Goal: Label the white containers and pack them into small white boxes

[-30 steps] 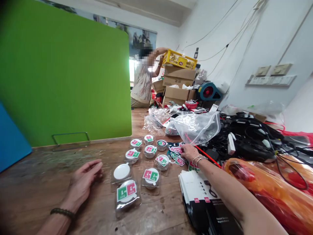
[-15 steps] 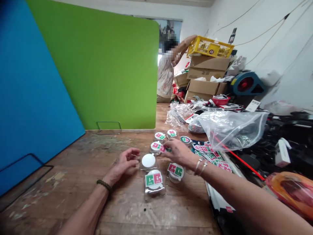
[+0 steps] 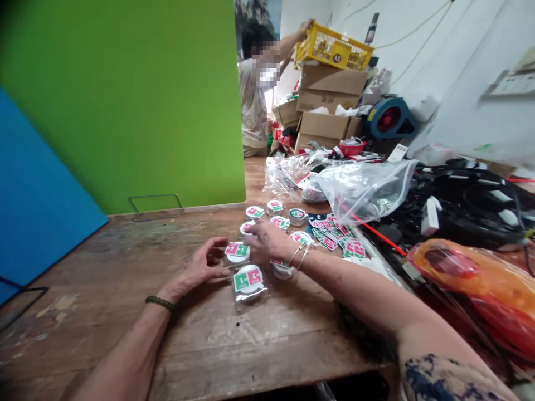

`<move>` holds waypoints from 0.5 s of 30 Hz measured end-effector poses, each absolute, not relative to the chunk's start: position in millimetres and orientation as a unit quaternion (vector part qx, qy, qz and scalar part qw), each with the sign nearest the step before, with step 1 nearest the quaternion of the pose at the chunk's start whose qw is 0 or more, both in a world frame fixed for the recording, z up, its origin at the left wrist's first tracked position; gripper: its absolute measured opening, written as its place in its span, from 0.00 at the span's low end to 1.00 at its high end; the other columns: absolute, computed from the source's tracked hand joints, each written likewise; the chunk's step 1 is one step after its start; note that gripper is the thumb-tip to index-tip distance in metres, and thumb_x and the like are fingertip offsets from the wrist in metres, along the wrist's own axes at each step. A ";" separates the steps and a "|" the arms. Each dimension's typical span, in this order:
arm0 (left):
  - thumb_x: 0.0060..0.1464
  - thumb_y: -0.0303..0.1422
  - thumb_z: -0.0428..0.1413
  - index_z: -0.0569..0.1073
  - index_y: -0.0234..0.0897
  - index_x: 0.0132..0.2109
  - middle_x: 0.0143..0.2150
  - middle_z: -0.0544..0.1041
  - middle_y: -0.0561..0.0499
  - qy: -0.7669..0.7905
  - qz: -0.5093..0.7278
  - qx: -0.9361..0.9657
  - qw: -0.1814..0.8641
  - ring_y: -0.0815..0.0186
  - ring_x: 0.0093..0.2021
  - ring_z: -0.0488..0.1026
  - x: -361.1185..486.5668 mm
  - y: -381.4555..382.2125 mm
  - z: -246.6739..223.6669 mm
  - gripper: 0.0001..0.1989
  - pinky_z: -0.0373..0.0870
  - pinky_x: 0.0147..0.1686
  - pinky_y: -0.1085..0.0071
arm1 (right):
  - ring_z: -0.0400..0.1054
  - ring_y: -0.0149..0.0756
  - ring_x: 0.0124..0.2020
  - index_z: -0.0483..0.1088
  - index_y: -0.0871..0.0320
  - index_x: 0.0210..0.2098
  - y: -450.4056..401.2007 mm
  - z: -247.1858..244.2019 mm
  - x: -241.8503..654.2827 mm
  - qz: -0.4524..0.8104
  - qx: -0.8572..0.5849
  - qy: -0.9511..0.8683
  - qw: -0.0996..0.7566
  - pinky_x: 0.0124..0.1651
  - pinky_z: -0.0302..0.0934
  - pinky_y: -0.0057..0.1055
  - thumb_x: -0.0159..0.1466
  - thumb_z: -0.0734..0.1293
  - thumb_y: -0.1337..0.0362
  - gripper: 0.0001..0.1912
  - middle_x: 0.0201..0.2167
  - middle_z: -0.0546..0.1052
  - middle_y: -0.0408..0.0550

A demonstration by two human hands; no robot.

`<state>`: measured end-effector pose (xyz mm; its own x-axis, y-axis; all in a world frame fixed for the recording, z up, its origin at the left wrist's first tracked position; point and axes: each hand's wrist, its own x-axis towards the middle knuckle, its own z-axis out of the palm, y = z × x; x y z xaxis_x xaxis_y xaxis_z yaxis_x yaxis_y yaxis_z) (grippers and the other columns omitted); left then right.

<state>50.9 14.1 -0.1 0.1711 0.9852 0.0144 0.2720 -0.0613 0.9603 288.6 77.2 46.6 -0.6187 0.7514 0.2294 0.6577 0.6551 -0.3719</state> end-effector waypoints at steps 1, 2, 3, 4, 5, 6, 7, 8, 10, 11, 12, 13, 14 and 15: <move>0.34 0.32 0.70 0.69 0.38 0.55 0.51 0.75 0.43 0.513 0.390 0.616 0.452 0.56 0.49 0.73 51.0 15.1 -0.3 0.38 0.70 0.47 0.62 | 0.70 0.34 0.39 0.78 0.56 0.43 84.7 47.4 305.6 0.120 -0.436 -0.870 0.197 0.44 0.60 0.26 0.67 0.66 0.61 0.10 0.40 0.79 0.47; 0.33 0.32 0.70 0.69 0.38 0.56 0.52 0.75 0.42 0.515 0.389 0.619 0.446 0.56 0.50 0.73 50.7 16.1 -0.9 0.39 0.70 0.47 0.61 | 0.71 0.33 0.40 0.78 0.55 0.44 93.4 48.3 324.4 0.104 -0.490 -0.842 0.201 0.45 0.60 0.25 0.67 0.66 0.63 0.10 0.41 0.79 0.46; 0.33 0.33 0.70 0.68 0.38 0.57 0.53 0.75 0.41 0.518 0.387 0.623 0.441 0.55 0.50 0.73 50.3 17.0 -1.6 0.40 0.70 0.48 0.61 | 0.71 0.34 0.42 0.78 0.57 0.45 103.2 49.1 344.1 0.088 -0.539 -0.813 0.202 0.46 0.61 0.25 0.67 0.65 0.66 0.11 0.42 0.79 0.48; 0.33 0.33 0.71 0.68 0.37 0.58 0.55 0.75 0.40 0.520 0.384 0.626 0.436 0.55 0.51 0.73 49.8 17.7 -2.3 0.41 0.70 0.48 0.60 | 0.72 0.36 0.43 0.78 0.60 0.46 113.7 49.6 363.8 0.074 -0.576 -0.789 0.201 0.47 0.61 0.26 0.66 0.64 0.69 0.13 0.44 0.79 0.51; 0.33 0.33 0.71 0.68 0.37 0.58 0.55 0.75 0.40 0.522 0.381 0.628 0.433 0.54 0.51 0.72 49.4 18.2 -2.6 0.42 0.70 0.49 0.59 | 0.72 0.38 0.44 0.77 0.63 0.47 124.5 49.6 382.4 0.062 -0.607 -0.767 0.198 0.48 0.61 0.28 0.64 0.64 0.72 0.14 0.44 0.79 0.54; 0.33 0.33 0.71 0.67 0.37 0.59 0.55 0.75 0.39 0.524 0.378 0.628 0.434 0.54 0.51 0.73 49.2 18.4 -2.5 0.42 0.69 0.49 0.59 | 0.72 0.40 0.45 0.77 0.65 0.47 135.1 48.8 399.5 0.055 -0.632 -0.749 0.193 0.48 0.62 0.29 0.63 0.63 0.74 0.15 0.45 0.79 0.56; 0.34 0.33 0.70 0.68 0.37 0.59 0.56 0.75 0.39 0.524 0.376 0.627 0.436 0.53 0.52 0.73 49.3 18.5 -1.9 0.42 0.69 0.50 0.58 | 0.72 0.41 0.45 0.77 0.66 0.47 145.0 47.4 414.6 0.050 -0.651 -0.735 0.186 0.49 0.62 0.29 0.62 0.63 0.76 0.16 0.45 0.79 0.57; 0.33 0.33 0.70 0.68 0.37 0.59 0.56 0.75 0.39 0.525 0.376 0.624 0.440 0.53 0.52 0.73 49.5 18.6 -1.0 0.42 0.69 0.50 0.58 | 0.72 0.41 0.46 0.77 0.66 0.47 154.0 45.3 427.6 0.047 -0.665 -0.724 0.177 0.49 0.62 0.29 0.61 0.63 0.77 0.17 0.45 0.79 0.57; 0.32 0.34 0.71 0.69 0.38 0.58 0.56 0.75 0.39 0.530 0.375 0.615 0.447 0.51 0.53 0.73 50.1 18.9 0.9 0.42 0.70 0.51 0.56 | 0.71 0.40 0.47 0.76 0.64 0.48 168.5 40.1 448.5 0.046 -0.683 -0.710 0.162 0.50 0.61 0.27 0.59 0.63 0.79 0.20 0.46 0.79 0.55; 0.31 0.35 0.71 0.69 0.38 0.58 0.56 0.75 0.39 0.534 0.373 0.612 0.448 0.50 0.53 0.73 50.2 19.4 1.5 0.42 0.70 0.52 0.55 | 0.71 0.40 0.48 0.76 0.64 0.49 174.2 37.4 456.6 0.044 -0.692 -0.704 0.156 0.51 0.61 0.27 0.58 0.63 0.79 0.21 0.47 0.79 0.55; 0.31 0.35 0.72 0.69 0.38 0.58 0.56 0.75 0.39 0.538 0.370 0.611 0.448 0.50 0.53 0.73 50.0 20.1 1.6 0.43 0.69 0.52 0.54 | 0.71 0.41 0.48 0.75 0.64 0.50 179.0 34.9 463.2 0.042 -0.700 -0.697 0.150 0.51 0.62 0.28 0.58 0.64 0.79 0.22 0.47 0.78 0.56; 0.31 0.36 0.72 0.69 0.38 0.58 0.55 0.75 0.40 0.540 0.366 0.611 0.448 0.50 0.53 0.73 49.6 20.9 1.3 0.43 0.69 0.53 0.54 | 0.71 0.42 0.48 0.75 0.65 0.50 183.2 32.7 468.4 0.040 -0.708 -0.690 0.145 0.52 0.62 0.30 0.57 0.64 0.78 0.22 0.47 0.78 0.57; 0.31 0.36 0.72 0.69 0.39 0.58 0.55 0.76 0.40 0.540 0.363 0.613 0.447 0.50 0.54 0.73 49.0 21.7 0.6 0.44 0.69 0.54 0.54 | 0.71 0.43 0.49 0.75 0.65 0.50 187.1 30.7 471.8 0.040 -0.714 -0.685 0.139 0.52 0.62 0.31 0.57 0.65 0.77 0.22 0.47 0.78 0.58; 0.31 0.36 0.72 0.69 0.39 0.58 0.55 0.76 0.40 0.539 0.362 0.616 0.445 0.49 0.54 0.73 48.2 22.5 -0.3 0.44 0.69 0.54 0.54 | 0.71 0.44 0.49 0.76 0.65 0.50 190.7 28.9 473.6 0.043 -0.715 -0.685 0.132 0.52 0.62 0.31 0.57 0.65 0.77 0.21 0.47 0.78 0.57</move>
